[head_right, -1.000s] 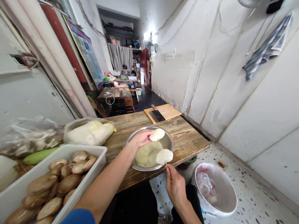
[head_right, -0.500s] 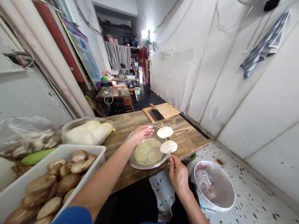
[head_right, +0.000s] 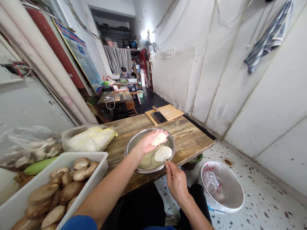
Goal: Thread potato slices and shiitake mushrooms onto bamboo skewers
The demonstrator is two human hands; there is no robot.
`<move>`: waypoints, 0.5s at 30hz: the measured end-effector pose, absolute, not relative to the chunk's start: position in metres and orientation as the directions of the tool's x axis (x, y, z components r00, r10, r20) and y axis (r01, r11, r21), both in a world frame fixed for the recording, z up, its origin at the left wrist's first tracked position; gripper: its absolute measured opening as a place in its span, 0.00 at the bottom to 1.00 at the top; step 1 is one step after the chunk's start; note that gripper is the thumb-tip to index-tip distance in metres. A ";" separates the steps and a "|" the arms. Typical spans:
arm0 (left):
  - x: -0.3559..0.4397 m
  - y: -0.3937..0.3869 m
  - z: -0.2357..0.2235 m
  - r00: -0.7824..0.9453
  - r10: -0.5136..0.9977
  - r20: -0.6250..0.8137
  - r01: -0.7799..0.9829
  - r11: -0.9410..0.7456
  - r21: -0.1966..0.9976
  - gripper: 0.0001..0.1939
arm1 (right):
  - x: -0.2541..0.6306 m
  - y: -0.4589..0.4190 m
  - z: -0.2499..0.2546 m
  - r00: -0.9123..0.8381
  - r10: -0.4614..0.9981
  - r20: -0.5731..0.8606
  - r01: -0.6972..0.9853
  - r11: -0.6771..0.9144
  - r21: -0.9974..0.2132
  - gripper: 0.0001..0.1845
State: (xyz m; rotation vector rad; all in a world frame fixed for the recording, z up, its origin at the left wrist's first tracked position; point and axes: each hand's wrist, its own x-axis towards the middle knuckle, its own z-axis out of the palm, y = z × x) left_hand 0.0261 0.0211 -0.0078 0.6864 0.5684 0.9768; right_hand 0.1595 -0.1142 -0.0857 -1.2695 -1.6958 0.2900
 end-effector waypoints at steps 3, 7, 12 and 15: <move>0.027 0.016 -0.007 0.446 0.887 -0.118 -0.532 0.369 0.762 0.04 | 0.157 -0.115 -0.083 0.004 0.833 0.553 0.603 0.440 -0.665 0.12; 0.033 0.005 -0.008 0.433 0.889 -0.151 -0.495 0.374 0.784 0.03 | 0.154 -0.114 -0.080 0.014 0.824 0.567 0.615 0.440 -0.654 0.12; 0.035 0.003 -0.008 0.424 0.892 -0.155 -0.503 0.374 0.780 0.08 | 0.155 -0.109 -0.077 0.042 0.804 0.593 0.632 0.439 -0.639 0.12; 0.026 0.009 -0.006 0.447 0.873 -0.193 -0.518 0.429 0.740 0.13 | 0.160 -0.105 -0.077 0.075 0.790 0.608 0.647 0.425 -0.632 0.12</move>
